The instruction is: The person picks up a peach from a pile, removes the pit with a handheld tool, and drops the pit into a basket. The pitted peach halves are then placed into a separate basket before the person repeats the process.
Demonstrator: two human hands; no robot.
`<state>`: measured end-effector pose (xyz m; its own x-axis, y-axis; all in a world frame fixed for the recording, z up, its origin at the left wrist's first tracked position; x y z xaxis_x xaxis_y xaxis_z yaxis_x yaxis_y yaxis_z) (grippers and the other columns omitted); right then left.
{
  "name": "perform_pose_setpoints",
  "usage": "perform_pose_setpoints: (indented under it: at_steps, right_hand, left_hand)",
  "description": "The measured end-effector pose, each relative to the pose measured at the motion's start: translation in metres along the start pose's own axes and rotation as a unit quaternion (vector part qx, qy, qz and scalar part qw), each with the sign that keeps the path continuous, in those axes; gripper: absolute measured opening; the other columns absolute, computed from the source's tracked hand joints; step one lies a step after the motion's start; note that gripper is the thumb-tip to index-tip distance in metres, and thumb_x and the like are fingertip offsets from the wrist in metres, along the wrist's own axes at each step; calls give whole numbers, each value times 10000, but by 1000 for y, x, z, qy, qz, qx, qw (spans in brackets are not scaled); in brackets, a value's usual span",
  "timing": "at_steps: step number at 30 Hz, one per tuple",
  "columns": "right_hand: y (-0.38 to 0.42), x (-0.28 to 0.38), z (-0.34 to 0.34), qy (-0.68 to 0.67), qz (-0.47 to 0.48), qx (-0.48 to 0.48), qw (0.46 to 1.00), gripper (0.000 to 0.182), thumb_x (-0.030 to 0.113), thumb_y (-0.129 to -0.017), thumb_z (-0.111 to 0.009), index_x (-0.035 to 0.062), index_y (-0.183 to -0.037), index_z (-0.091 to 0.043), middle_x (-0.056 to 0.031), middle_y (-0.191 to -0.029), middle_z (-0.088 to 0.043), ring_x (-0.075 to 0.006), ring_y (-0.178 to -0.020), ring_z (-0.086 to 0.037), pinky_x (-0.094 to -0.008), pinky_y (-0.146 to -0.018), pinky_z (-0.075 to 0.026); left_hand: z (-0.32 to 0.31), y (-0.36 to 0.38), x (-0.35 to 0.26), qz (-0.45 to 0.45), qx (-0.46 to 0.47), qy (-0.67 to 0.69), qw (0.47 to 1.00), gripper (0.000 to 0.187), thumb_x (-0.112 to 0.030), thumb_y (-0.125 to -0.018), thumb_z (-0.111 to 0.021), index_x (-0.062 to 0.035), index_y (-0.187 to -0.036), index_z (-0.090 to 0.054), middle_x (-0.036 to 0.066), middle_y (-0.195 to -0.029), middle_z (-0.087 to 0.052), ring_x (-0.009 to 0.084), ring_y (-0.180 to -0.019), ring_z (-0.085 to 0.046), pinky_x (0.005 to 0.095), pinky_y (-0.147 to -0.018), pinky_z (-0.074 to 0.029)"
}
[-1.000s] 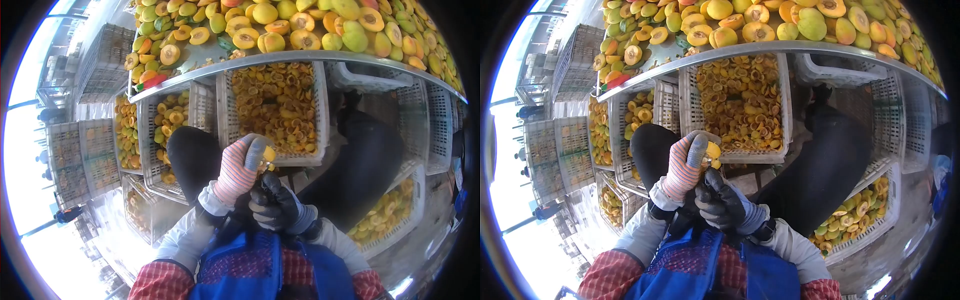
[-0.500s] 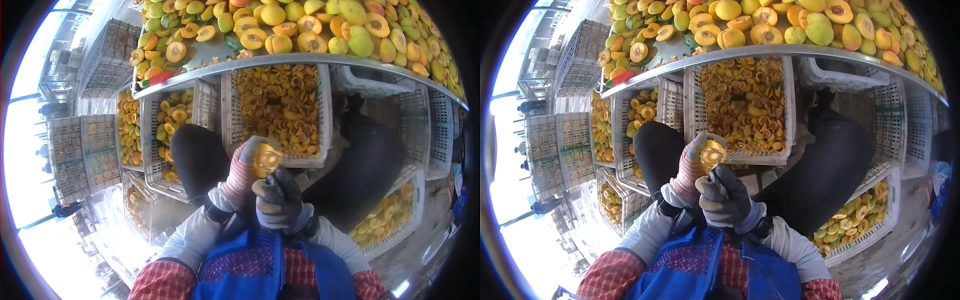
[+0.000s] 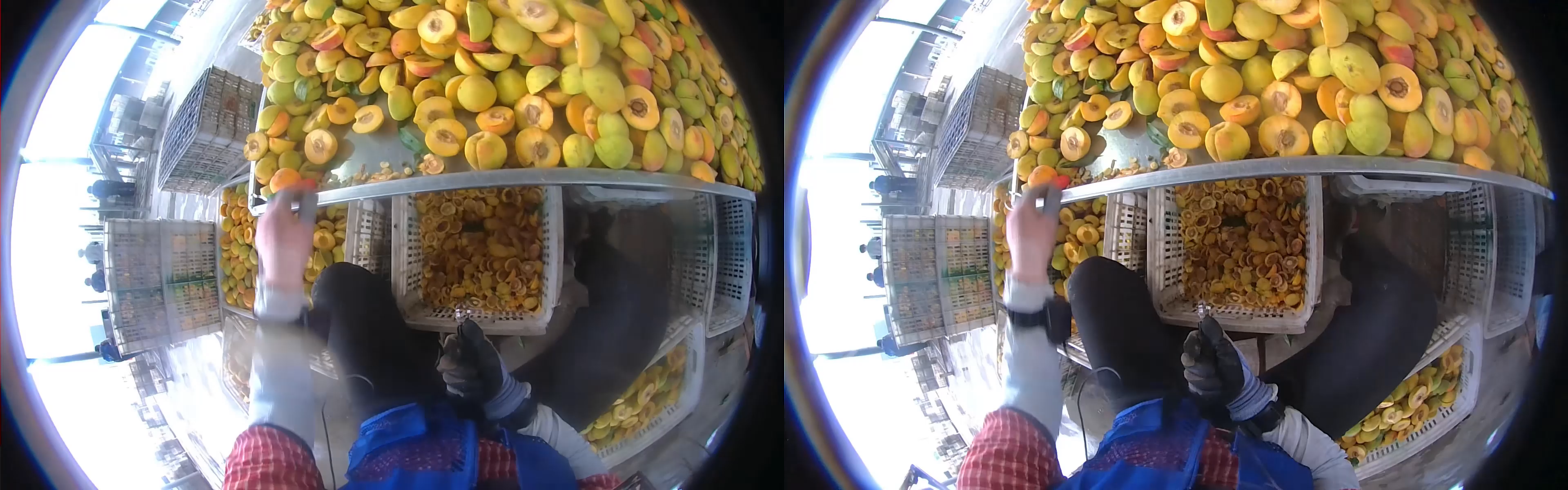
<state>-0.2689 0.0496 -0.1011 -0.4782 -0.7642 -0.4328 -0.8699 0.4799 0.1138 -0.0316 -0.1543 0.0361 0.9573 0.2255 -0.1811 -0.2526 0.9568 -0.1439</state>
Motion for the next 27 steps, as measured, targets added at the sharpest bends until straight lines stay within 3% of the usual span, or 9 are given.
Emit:
perform_pose_setpoints:
  at_steps: [5, 9, 12, 13, 15, 17, 21, 24, 27]
  right_hand:
    - [3, 19, 14, 149, 121, -202, 960, 501, 544, -951, -382, 93, -805, -543, 19, -512, -438, -72, -324, -304, -215, -305, -269]
    - [3, 24, 15, 111, 93, -219, 965, 495, 516, -973, -347, 77, -894, -561, 7, -499, -411, -123, -328, -347, -255, -321, -320]
    - [4, 32, 7, 116, 136, -165, 970, 441, 462, -979, -381, 55, -953, -548, -24, -598, -492, -129, -393, -418, -254, -372, -370]
    - [7, 34, 3, 178, 184, -172, 951, 413, 429, -981, -402, 41, -1005, -542, -40, -662, -524, -134, -451, -470, -252, -417, -409]
    - [10, 36, -9, 260, 258, -169, 915, 362, 347, -979, -442, 20, -1118, -509, -74, -812, -566, -145, -611, -549, -252, -538, -469]
    - [11, 31, -22, 264, 312, -189, 893, 339, 235, -943, -514, 12, -1197, -491, -82, -923, -600, -138, -708, -581, -255, -640, -496]
    - [17, 28, -30, 477, 314, -213, 793, 325, 169, -908, -556, 0, -1184, -533, -63, -920, -646, -130, -726, -608, -259, -658, -494]
    - [19, 27, -33, 607, 337, -232, 681, 306, 180, -905, -555, -26, -1132, -551, -119, -841, -659, -215, -717, -637, -321, -641, -486]
    - [21, 24, -23, 635, 391, -248, 619, 312, 192, -902, -563, -31, -1119, -550, -142, -780, -643, -272, -682, -630, -359, -631, -482]
  left_hand:
    - [-71, -126, -8, 83, 143, -186, 969, 722, -475, -772, -666, -123, -1346, -408, 175, -1219, -583, 334, -1121, -559, 422, -911, -448]
    - [-73, -118, -19, -15, 177, 56, 982, 641, -317, -743, -756, -44, -1255, -483, 180, -1049, -642, 259, -952, -624, 358, -819, -481]
    - [-53, -52, -53, -78, 66, 99, 990, 437, -165, -741, -772, -5, -1052, -510, 123, -882, -630, 179, -777, -594, 317, -695, -490]
    - [-46, -22, -67, -107, 50, 183, 976, 441, -226, -722, -784, -11, -981, -499, 144, -853, -619, 257, -746, -604, 354, -686, -489]
    - [-55, 40, -81, -70, 150, 343, 925, 422, -100, -746, -759, 3, -1054, -489, 116, -926, -613, 169, -842, -592, 298, -743, -493]
    - [-67, 97, -102, 0, 236, 536, 810, 480, -29, -801, -688, 20, -1224, -468, 111, -1125, -566, 176, -1019, -552, 296, -888, -460]
    - [-87, 160, -109, 116, 278, 591, 748, 393, -231, -907, -618, 10, -1199, -513, 93, -1038, -615, 152, -968, -576, 279, -871, -459]
    - [-91, 172, -108, 186, 245, 657, 688, 408, -351, -945, -540, -6, -1162, -531, 85, -999, -619, 143, -936, -572, 270, -844, -460]
    - [-82, 175, -112, 158, 209, 626, 735, 418, -397, -957, -502, -19, -1129, -544, 83, -988, -616, 133, -910, -566, 266, -825, -460]
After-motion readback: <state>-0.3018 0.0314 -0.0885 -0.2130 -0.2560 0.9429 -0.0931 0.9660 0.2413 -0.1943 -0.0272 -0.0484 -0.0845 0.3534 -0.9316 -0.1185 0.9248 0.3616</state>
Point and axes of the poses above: each hand's wrist, its own y-axis away from the middle knuckle, its own z-axis out of the back of the hand, x = y × z, the point moved 5 cm from there along -y, towards the middle knuckle
